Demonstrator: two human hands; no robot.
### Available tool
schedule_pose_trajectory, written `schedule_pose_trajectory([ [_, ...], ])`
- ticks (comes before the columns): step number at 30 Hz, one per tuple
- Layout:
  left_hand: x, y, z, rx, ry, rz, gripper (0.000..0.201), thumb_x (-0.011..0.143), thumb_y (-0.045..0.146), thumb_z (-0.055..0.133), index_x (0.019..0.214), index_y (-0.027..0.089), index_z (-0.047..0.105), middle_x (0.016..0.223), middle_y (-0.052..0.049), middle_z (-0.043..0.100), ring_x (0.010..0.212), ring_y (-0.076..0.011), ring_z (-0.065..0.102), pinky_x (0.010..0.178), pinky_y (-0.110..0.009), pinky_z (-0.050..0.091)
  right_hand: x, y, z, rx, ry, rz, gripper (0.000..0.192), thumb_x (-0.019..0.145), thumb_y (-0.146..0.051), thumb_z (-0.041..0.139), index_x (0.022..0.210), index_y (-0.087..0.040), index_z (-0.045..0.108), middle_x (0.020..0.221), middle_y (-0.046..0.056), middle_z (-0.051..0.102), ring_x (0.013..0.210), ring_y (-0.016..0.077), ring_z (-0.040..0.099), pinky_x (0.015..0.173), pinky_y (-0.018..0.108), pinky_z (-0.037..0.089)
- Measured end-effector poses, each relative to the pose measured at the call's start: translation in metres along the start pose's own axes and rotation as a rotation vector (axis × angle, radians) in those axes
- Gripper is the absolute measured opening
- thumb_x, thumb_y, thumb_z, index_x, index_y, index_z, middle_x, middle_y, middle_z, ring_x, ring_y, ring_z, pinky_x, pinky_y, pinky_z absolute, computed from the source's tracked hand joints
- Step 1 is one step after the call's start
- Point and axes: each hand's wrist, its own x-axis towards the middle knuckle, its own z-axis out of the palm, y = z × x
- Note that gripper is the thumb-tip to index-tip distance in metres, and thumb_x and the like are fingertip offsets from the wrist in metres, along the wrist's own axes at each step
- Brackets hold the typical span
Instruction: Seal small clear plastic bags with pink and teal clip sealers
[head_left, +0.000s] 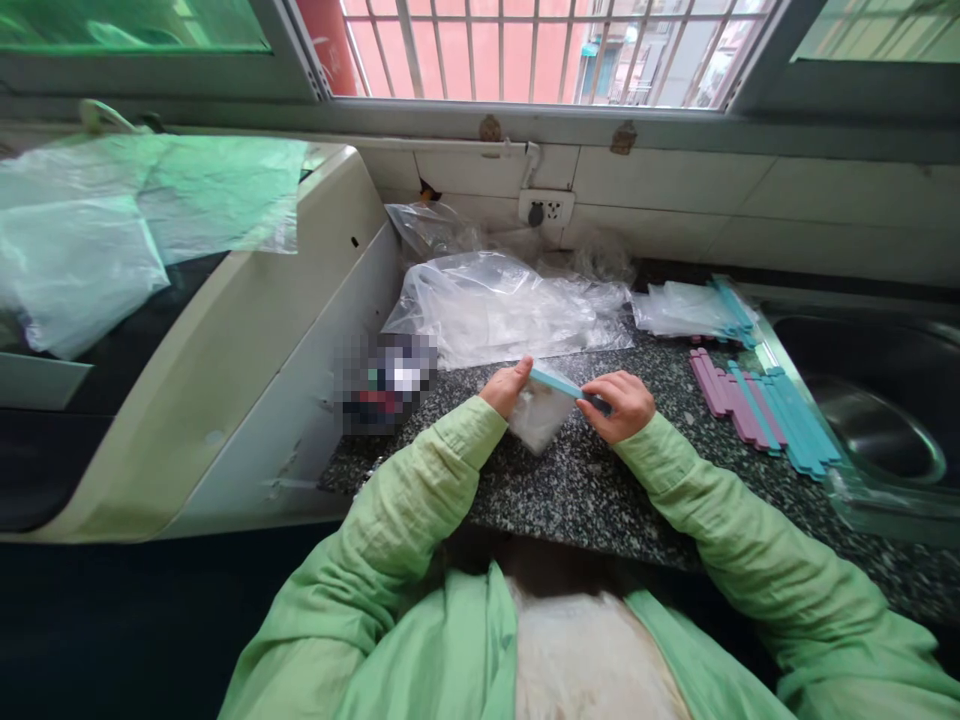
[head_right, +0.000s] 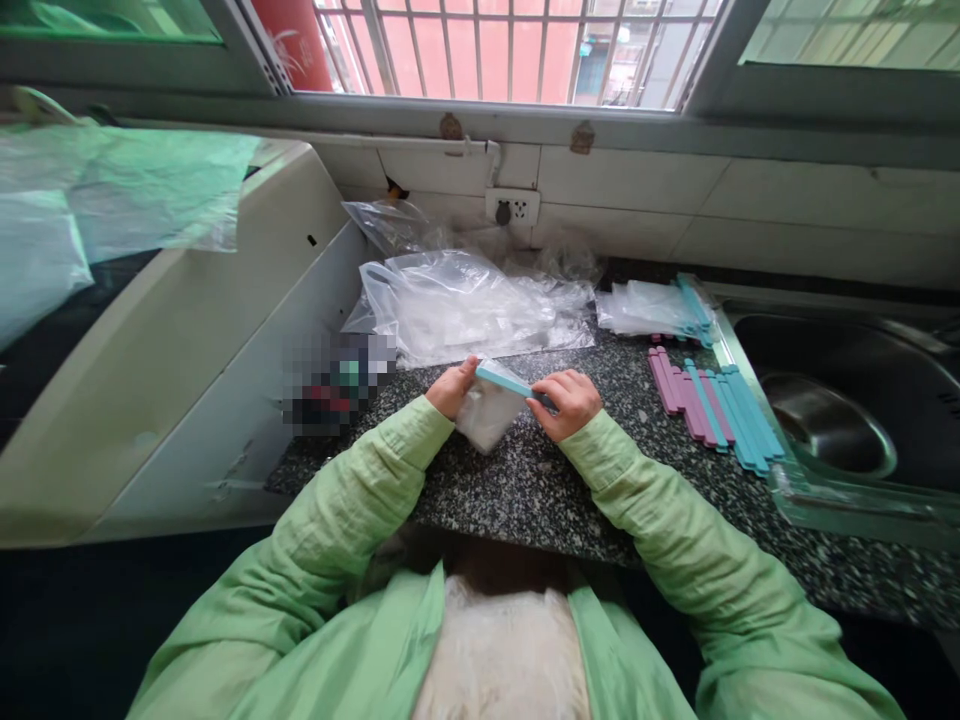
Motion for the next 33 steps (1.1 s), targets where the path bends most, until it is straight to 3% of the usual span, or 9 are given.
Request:
schedule_pose_trajectory([
  [4, 0.000, -0.002, 0.001, 0.023, 0.032, 0.034, 0.050, 0.072, 0.059, 0.044, 0.045, 0.016, 0.042, 0.044, 0.002, 0.039, 0.050, -0.0090, 0.039, 0.052, -0.024, 0.034, 0.003, -0.005, -0.003, 0.014, -0.018, -0.072, 0.007, 0.072, -0.027, 0.055, 0.074, -0.021, 0.059, 0.067, 0.003, 0.062, 0.061, 0.0155, 0.052, 0.061, 0.029, 0.045],
  [17, -0.010, 0.013, 0.010, 0.131, 0.064, 0.009, 0.050, 0.073, 0.055, 0.043, 0.041, 0.017, 0.032, 0.040, 0.004, 0.027, 0.046, -0.0071, 0.025, 0.050, -0.025, 0.025, 0.000, -0.011, -0.006, -0.062, -0.032, -0.121, 0.015, 0.075, -0.033, 0.054, 0.071, -0.019, 0.060, 0.060, 0.001, 0.059, 0.051, 0.0098, 0.051, 0.049, 0.021, 0.039],
  [24, -0.013, 0.017, 0.012, -0.035, -0.012, -0.058, 0.048, 0.074, 0.051, 0.045, 0.042, 0.014, 0.046, 0.040, 0.002, 0.042, 0.044, -0.0071, 0.033, 0.051, -0.023, 0.031, 0.000, -0.014, -0.006, 0.002, 0.087, -0.169, 0.011, 0.072, -0.026, 0.059, 0.071, -0.016, 0.060, 0.059, 0.000, 0.056, 0.048, 0.0065, 0.048, 0.047, 0.018, 0.037],
  [33, -0.013, 0.017, 0.012, -0.086, 0.012, -0.104, 0.045, 0.077, 0.041, 0.046, 0.042, 0.013, 0.051, 0.040, 0.001, 0.046, 0.044, -0.0082, 0.037, 0.053, -0.024, 0.033, 0.000, -0.016, -0.007, 0.066, 0.101, -0.179, 0.007, 0.071, -0.021, 0.060, 0.074, -0.014, 0.060, 0.060, 0.001, 0.056, 0.050, 0.0071, 0.049, 0.047, 0.018, 0.038],
])
